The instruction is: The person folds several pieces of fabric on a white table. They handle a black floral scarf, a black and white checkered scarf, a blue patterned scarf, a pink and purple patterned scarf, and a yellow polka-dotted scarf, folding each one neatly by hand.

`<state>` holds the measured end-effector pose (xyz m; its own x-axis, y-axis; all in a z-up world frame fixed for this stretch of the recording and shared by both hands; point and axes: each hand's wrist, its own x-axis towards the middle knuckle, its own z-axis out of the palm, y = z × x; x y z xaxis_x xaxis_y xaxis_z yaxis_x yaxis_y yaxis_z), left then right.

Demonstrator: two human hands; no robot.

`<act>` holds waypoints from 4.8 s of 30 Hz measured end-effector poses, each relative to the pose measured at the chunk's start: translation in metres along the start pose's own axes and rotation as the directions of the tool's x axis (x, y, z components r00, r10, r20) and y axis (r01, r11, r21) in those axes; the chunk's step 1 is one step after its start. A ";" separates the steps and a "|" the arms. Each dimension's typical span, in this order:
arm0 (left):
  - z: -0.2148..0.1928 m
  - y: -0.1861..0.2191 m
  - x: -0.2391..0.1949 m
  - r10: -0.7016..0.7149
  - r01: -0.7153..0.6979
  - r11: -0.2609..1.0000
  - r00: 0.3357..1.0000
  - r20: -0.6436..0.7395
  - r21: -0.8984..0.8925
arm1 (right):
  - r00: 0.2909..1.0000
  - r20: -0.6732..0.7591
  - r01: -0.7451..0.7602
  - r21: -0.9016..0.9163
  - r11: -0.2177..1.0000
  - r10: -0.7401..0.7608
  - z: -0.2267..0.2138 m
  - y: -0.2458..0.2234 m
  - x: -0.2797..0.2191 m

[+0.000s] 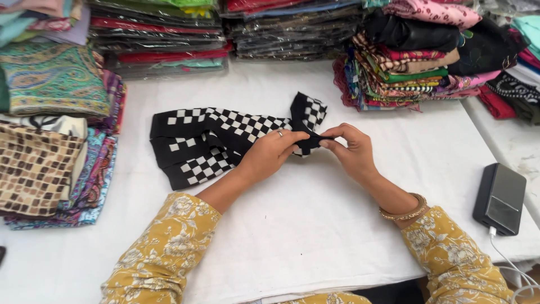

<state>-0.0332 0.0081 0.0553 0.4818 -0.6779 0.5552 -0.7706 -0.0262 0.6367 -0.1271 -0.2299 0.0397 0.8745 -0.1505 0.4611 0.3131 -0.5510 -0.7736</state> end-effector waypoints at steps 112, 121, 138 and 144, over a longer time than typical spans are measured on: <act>-0.223 -0.009 -0.114 -0.165 0.188 0.972 0.974 -0.155 0.144 | 0.990 -0.121 -0.052 0.196 0.979 0.077 -0.171 0.073 -0.015; -0.197 -0.051 -0.127 -0.589 0.596 0.785 0.803 -0.096 0.167 | 0.982 -0.066 -0.175 0.061 0.983 0.179 -0.143 0.102 -0.012; -0.208 -0.042 -0.129 -0.617 0.567 0.784 0.757 0.215 0.251 | 0.932 0.072 -0.333 -0.214 0.918 0.355 -0.136 0.105 -0.016; -0.201 -0.046 -0.129 -0.627 0.592 0.779 0.739 0.244 0.208 | 0.913 0.061 -0.384 -0.197 0.902 0.402 -0.137 0.094 -0.017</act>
<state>0.0245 0.2443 0.0620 0.7379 -0.6642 -0.1197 -0.4013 -0.5744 0.7135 -0.1634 -0.3919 0.0186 0.9472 -0.3095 0.0835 -0.1268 -0.6010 -0.7891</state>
